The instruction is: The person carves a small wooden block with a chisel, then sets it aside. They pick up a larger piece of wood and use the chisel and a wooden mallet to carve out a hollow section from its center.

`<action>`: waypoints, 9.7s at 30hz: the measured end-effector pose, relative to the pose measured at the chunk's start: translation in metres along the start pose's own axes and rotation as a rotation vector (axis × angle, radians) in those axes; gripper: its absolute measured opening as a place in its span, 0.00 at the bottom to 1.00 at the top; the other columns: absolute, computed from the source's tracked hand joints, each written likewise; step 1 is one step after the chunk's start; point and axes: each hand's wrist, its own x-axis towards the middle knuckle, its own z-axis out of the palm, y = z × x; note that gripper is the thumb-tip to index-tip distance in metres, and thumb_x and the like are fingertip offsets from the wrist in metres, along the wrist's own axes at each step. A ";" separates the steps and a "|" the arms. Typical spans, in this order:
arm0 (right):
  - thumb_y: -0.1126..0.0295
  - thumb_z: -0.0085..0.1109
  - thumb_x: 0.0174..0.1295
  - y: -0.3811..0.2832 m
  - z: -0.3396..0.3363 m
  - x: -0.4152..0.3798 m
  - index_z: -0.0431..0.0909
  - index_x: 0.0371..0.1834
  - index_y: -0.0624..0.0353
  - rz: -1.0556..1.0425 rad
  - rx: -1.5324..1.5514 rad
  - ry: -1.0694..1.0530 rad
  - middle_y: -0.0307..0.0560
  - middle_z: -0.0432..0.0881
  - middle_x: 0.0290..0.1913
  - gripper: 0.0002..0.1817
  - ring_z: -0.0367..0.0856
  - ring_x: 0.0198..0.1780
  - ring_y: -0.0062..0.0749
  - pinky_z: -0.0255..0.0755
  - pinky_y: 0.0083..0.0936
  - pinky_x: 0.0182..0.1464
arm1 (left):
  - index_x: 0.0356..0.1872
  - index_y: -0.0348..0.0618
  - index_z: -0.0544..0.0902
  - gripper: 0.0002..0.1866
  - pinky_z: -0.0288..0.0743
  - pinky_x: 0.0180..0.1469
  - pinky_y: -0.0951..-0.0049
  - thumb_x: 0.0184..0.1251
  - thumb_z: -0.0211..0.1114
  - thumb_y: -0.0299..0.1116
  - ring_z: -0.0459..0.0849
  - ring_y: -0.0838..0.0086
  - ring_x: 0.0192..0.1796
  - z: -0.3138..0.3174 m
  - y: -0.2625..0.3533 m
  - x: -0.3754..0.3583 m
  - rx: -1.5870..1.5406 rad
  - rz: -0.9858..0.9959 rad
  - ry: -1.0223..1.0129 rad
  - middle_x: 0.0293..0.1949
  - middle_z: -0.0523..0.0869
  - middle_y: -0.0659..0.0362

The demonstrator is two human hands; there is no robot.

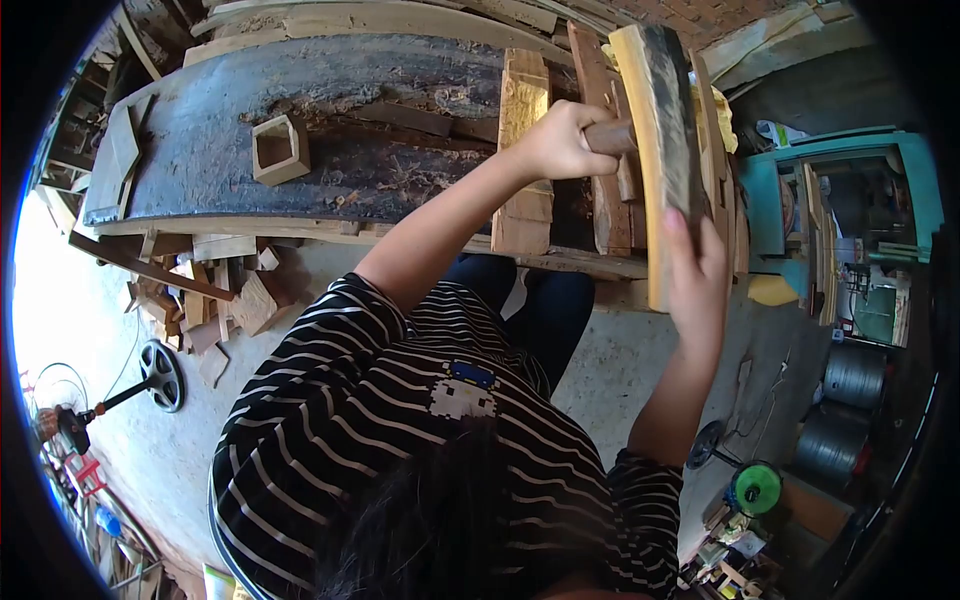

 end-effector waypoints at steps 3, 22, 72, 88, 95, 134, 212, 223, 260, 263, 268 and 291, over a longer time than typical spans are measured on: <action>0.58 0.52 0.70 0.005 -0.019 -0.016 0.76 0.44 0.66 -0.071 0.091 0.113 0.40 0.79 0.34 0.18 0.74 0.36 0.21 0.68 0.20 0.41 | 0.33 0.34 0.83 0.19 0.76 0.35 0.71 0.38 0.69 0.36 0.82 0.72 0.27 -0.001 0.008 0.000 0.028 -0.074 -0.031 0.22 0.83 0.52; 0.52 0.46 0.68 0.062 -0.004 -0.088 0.72 0.48 0.64 0.240 0.172 0.291 0.45 0.75 0.34 0.23 0.72 0.34 0.26 0.65 0.22 0.36 | 0.26 0.48 0.78 0.13 0.76 0.31 0.61 0.36 0.68 0.38 0.82 0.59 0.31 0.034 -0.006 -0.050 0.516 0.261 -0.343 0.24 0.80 0.58; 0.52 0.49 0.66 0.106 0.037 -0.124 0.74 0.52 0.68 0.615 0.275 0.270 0.43 0.75 0.36 0.27 0.72 0.37 0.26 0.66 0.23 0.40 | 0.41 0.35 0.80 0.20 0.78 0.44 0.61 0.51 0.70 0.39 0.86 0.52 0.41 -0.029 -0.068 -0.118 0.519 -0.675 0.318 0.34 0.85 0.44; 0.56 0.61 0.62 0.126 0.118 -0.128 0.75 0.42 0.68 0.567 0.143 -0.054 0.54 0.83 0.32 0.21 0.82 0.34 0.34 0.74 0.30 0.39 | 0.37 0.30 0.79 0.20 0.78 0.46 0.60 0.47 0.67 0.37 0.85 0.49 0.41 -0.046 -0.076 -0.124 0.469 -0.880 0.345 0.33 0.85 0.39; 0.56 0.60 0.63 0.129 0.123 -0.128 0.74 0.42 0.67 0.551 0.149 -0.062 0.58 0.84 0.35 0.21 0.85 0.37 0.38 0.75 0.31 0.40 | 0.39 0.32 0.78 0.23 0.79 0.28 0.69 0.55 0.72 0.44 0.86 0.71 0.23 -0.059 -0.062 -0.129 0.576 -0.864 0.314 0.26 0.85 0.52; 0.52 0.63 0.60 0.131 0.112 -0.153 0.75 0.42 0.66 0.665 0.090 -0.091 0.58 0.84 0.35 0.25 0.84 0.36 0.40 0.74 0.32 0.40 | 0.39 0.35 0.80 0.17 0.76 0.32 0.73 0.57 0.70 0.38 0.81 0.78 0.28 -0.076 0.006 -0.061 0.409 -0.552 0.176 0.25 0.83 0.58; 0.68 0.62 0.40 0.044 0.024 -0.138 0.67 0.41 0.62 0.129 0.384 0.586 0.43 0.70 0.25 0.23 0.68 0.18 0.24 0.65 0.18 0.22 | 0.32 0.49 0.82 0.16 0.78 0.30 0.63 0.34 0.68 0.35 0.84 0.60 0.29 0.068 0.035 -0.040 0.270 0.169 -0.465 0.25 0.83 0.57; 0.64 0.65 0.42 0.063 0.013 -0.149 0.68 0.40 0.62 0.119 0.398 0.551 0.42 0.70 0.23 0.23 0.67 0.15 0.25 0.65 0.18 0.19 | 0.31 0.48 0.81 0.16 0.78 0.30 0.63 0.35 0.67 0.37 0.84 0.60 0.28 0.089 0.044 -0.026 0.291 0.185 -0.290 0.24 0.82 0.57; 0.73 0.62 0.42 0.071 -0.008 -0.145 0.67 0.41 0.64 -0.064 0.460 0.639 0.45 0.71 0.25 0.21 0.69 0.17 0.26 0.67 0.18 0.21 | 0.31 0.48 0.79 0.17 0.79 0.32 0.67 0.37 0.70 0.40 0.85 0.63 0.32 0.121 0.030 -0.023 0.445 0.225 0.086 0.28 0.84 0.59; 0.73 0.61 0.43 0.072 -0.010 -0.141 0.68 0.40 0.65 -0.050 0.495 0.642 0.44 0.70 0.24 0.20 0.69 0.16 0.25 0.65 0.18 0.20 | 0.30 0.48 0.79 0.15 0.79 0.32 0.66 0.39 0.70 0.40 0.85 0.63 0.31 0.125 0.024 -0.019 0.451 0.226 0.098 0.26 0.83 0.60; 0.71 0.62 0.43 0.071 -0.004 -0.142 0.68 0.39 0.66 0.203 0.373 0.612 0.44 0.70 0.22 0.20 0.68 0.16 0.25 0.64 0.18 0.19 | 0.29 0.48 0.78 0.14 0.79 0.30 0.66 0.41 0.70 0.40 0.85 0.64 0.29 0.126 0.020 -0.019 0.450 0.239 0.010 0.23 0.82 0.61; 0.68 0.54 0.47 0.069 -0.021 -0.136 0.67 0.43 0.63 0.123 0.413 0.624 0.43 0.68 0.22 0.19 0.64 0.17 0.23 0.62 0.18 0.19 | 0.32 0.48 0.78 0.14 0.78 0.30 0.66 0.43 0.68 0.39 0.84 0.63 0.29 0.118 0.030 -0.014 0.461 0.234 0.066 0.24 0.82 0.61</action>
